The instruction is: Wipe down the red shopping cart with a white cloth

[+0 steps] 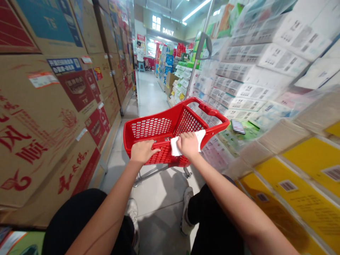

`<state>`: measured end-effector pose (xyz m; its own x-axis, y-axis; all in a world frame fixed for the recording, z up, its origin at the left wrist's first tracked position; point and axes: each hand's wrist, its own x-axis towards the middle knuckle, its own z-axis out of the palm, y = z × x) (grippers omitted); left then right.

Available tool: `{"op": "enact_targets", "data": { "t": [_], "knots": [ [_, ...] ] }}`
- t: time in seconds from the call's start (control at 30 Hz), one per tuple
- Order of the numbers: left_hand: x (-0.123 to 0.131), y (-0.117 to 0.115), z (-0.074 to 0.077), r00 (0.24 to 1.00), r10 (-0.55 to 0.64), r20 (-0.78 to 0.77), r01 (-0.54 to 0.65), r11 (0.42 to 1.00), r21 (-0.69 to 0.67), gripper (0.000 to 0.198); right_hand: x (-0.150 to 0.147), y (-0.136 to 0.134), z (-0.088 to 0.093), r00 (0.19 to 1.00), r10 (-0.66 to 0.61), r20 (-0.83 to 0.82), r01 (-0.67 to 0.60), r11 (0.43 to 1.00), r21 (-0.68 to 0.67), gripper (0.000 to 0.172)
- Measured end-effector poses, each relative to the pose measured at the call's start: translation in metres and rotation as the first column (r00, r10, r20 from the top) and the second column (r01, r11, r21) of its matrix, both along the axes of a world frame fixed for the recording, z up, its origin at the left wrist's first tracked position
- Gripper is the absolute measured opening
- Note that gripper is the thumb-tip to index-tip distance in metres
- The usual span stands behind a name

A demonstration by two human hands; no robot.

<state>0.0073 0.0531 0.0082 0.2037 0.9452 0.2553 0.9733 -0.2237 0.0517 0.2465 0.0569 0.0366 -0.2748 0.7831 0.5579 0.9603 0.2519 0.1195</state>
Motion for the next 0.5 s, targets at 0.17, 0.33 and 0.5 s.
{"op": "enact_targets", "data": {
  "t": [0.17, 0.33, 0.5],
  "knots": [
    [-0.006, 0.002, 0.000, 1.000, -0.003, 0.007, 0.002, 1.000, 0.013, 0.035, -0.075, -0.008, -0.022, 0.990, 0.137, -0.044, -0.139, 0.989, -0.045, 0.024],
    [-0.017, 0.003, 0.001, 1.000, 0.009, 0.009, -0.009, 1.000, 0.015, 0.044, -0.015, 0.002, 0.002, 0.988, 0.133, 0.080, -0.126, 0.989, -0.081, 0.033],
    [-0.016, 0.001, 0.000, 1.000, -0.012, 0.023, 0.011, 0.999, 0.032, 0.054, 0.083, 0.011, 0.035, 0.989, -0.038, 0.144, 0.032, 0.999, 0.043, 0.032]
  ]
}}
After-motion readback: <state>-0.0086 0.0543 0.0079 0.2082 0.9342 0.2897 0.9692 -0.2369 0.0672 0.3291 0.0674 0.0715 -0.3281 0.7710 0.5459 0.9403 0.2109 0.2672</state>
